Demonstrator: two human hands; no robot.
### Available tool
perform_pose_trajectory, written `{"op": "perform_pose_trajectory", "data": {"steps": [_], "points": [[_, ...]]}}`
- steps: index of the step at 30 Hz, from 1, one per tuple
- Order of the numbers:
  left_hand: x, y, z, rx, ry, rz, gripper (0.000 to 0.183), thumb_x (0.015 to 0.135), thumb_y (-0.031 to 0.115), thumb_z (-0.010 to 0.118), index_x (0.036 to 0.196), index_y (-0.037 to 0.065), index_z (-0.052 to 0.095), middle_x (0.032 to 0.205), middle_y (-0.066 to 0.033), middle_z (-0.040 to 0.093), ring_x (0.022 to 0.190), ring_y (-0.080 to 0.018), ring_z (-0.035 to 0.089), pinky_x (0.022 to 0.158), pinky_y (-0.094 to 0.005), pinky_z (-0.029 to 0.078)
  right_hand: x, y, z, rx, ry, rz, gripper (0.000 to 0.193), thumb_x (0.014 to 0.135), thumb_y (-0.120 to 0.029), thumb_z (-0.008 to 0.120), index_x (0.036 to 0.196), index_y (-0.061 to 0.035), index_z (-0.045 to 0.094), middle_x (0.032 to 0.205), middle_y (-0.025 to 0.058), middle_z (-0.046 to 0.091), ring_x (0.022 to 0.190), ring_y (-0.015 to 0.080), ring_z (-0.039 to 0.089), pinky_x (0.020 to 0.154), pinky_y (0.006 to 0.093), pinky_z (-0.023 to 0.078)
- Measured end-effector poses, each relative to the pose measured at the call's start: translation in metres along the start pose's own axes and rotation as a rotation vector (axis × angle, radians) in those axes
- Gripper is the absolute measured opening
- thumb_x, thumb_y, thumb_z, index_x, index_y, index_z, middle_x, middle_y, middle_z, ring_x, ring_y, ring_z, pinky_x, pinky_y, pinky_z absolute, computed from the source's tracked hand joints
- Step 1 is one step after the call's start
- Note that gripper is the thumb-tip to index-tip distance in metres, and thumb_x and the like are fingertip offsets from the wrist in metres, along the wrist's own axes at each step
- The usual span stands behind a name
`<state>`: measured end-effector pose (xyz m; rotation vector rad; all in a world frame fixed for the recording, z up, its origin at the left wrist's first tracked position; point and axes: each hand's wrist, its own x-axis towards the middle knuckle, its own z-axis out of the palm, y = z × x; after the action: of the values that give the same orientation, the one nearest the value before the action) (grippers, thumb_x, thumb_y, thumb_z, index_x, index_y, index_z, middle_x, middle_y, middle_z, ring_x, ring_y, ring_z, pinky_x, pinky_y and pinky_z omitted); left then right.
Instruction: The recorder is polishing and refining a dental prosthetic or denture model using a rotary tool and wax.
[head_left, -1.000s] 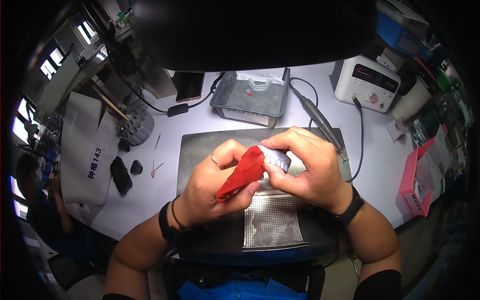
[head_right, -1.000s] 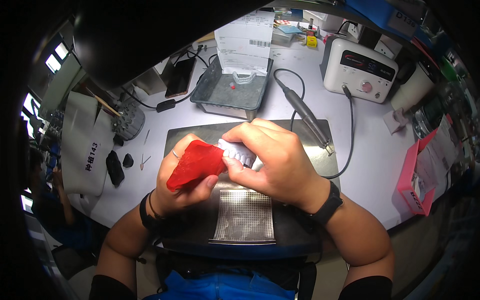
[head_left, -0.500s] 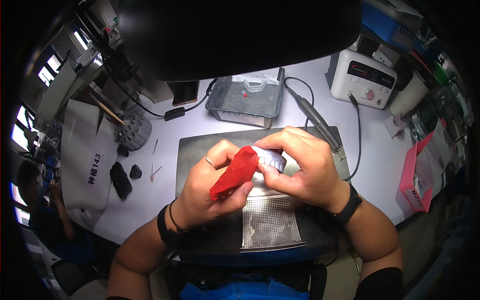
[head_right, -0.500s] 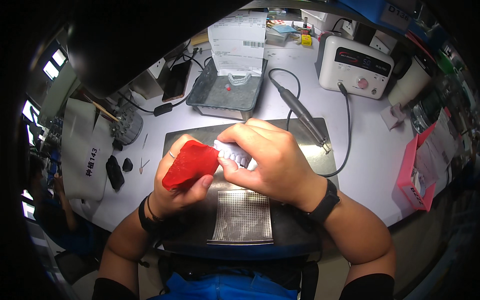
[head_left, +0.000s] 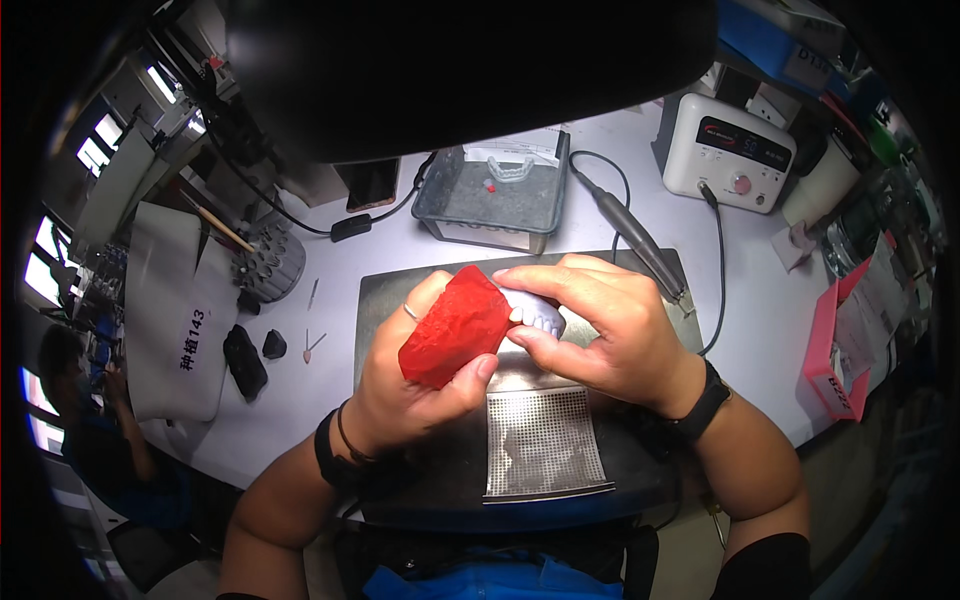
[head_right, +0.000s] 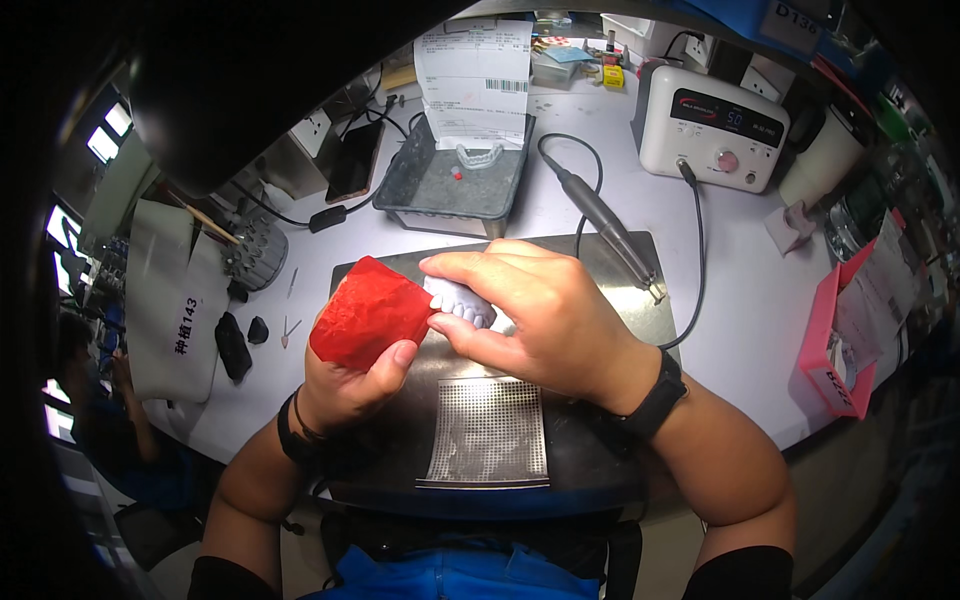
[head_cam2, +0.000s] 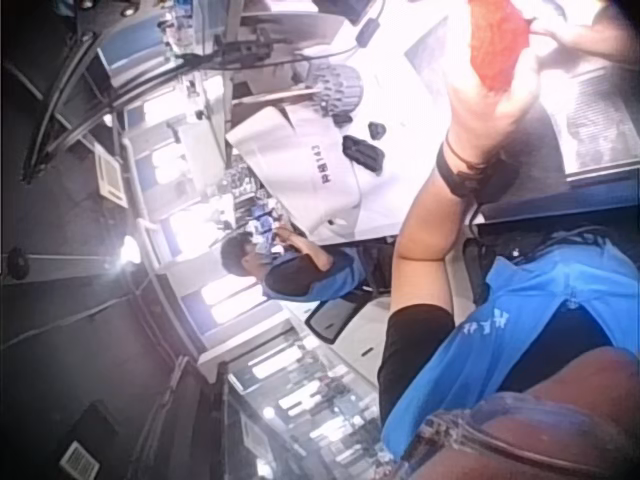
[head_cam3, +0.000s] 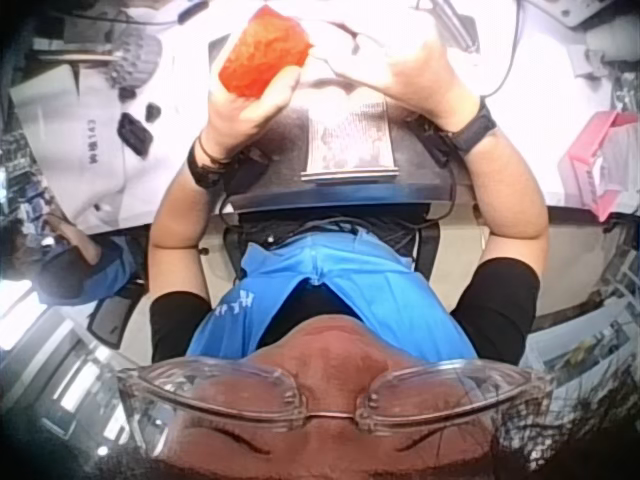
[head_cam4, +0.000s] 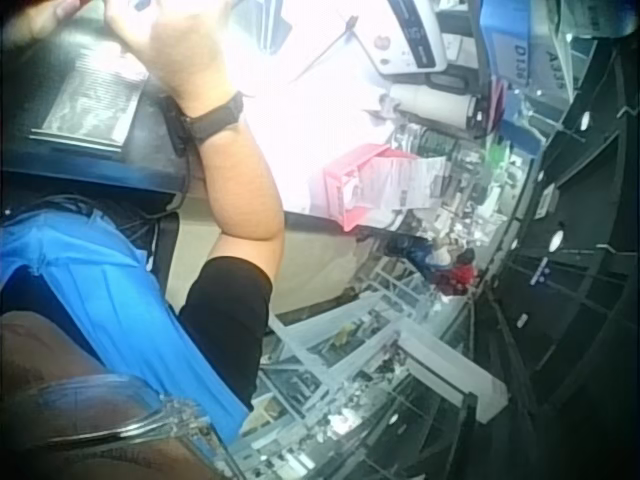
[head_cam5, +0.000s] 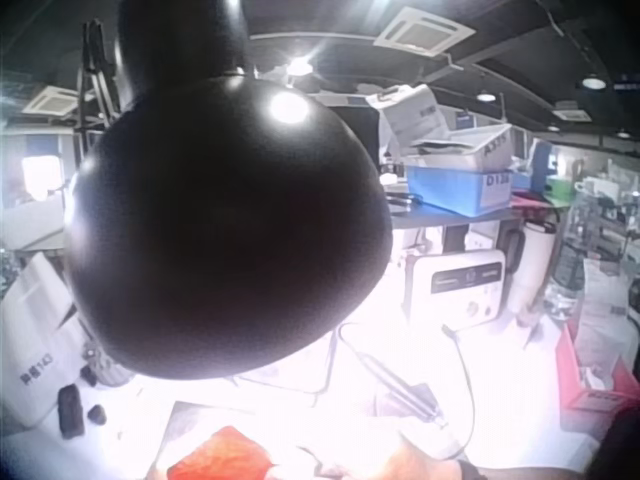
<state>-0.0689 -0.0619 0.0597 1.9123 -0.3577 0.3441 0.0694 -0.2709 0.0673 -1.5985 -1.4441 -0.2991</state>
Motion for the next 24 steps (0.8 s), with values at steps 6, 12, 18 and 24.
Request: {"op": "perform_pose_trajectory", "data": {"steps": [6,12,18,24], "points": [[-0.0013,-0.0019,0.0007,0.022,0.02,0.0,0.056,0.09,0.0,0.074,0.141,-0.009,0.052,0.117,-0.0114,0.069,0.104,-0.0173,0.066,0.094,-0.0294,0.052,0.0003,-0.0008,-0.0009,-0.011,-0.019,0.026,0.046,0.08,-0.009,0.083,0.124,0.0015,0.074,0.096,0.0153,0.076,0.079,0.0261,0.07,0.071,0.0346,0.057],[-0.0015,-0.0037,0.0012,0.047,0.033,0.0,0.056,0.09,0.002,0.075,0.14,-0.008,0.053,0.117,-0.0113,0.07,0.105,-0.0177,0.067,0.095,-0.0303,0.052,-0.0016,0.0022,0.0001,-0.013,0.009,-0.011,0.046,0.08,-0.01,0.083,0.123,0.0012,0.074,0.095,0.0156,0.075,0.078,0.0263,0.07,0.071,0.0346,0.057],[-0.0035,-0.0032,0.002,-0.019,0.062,-0.064,0.05,0.09,0.003,0.074,0.136,-0.007,0.056,0.12,-0.0118,0.07,0.105,-0.0196,0.067,0.095,-0.0331,0.053,-0.0025,0.0049,0.0031,0.001,0.032,-0.01,0.045,0.08,-0.011,0.084,0.122,0.0011,0.074,0.095,0.0156,0.076,0.078,0.027,0.072,0.072,0.0357,0.058],[-0.0025,-0.0033,0.0012,0.016,0.077,-0.053,0.038,0.091,0.003,0.073,0.127,-0.004,0.064,0.118,-0.0127,0.071,0.104,-0.0206,0.068,0.091,-0.0333,0.053,-0.0033,0.0059,0.0029,0.017,0.021,0.004,0.045,0.08,-0.011,0.084,0.122,0.0007,0.075,0.097,0.0159,0.076,0.08,0.0276,0.072,0.073,0.0359,0.059]]}}
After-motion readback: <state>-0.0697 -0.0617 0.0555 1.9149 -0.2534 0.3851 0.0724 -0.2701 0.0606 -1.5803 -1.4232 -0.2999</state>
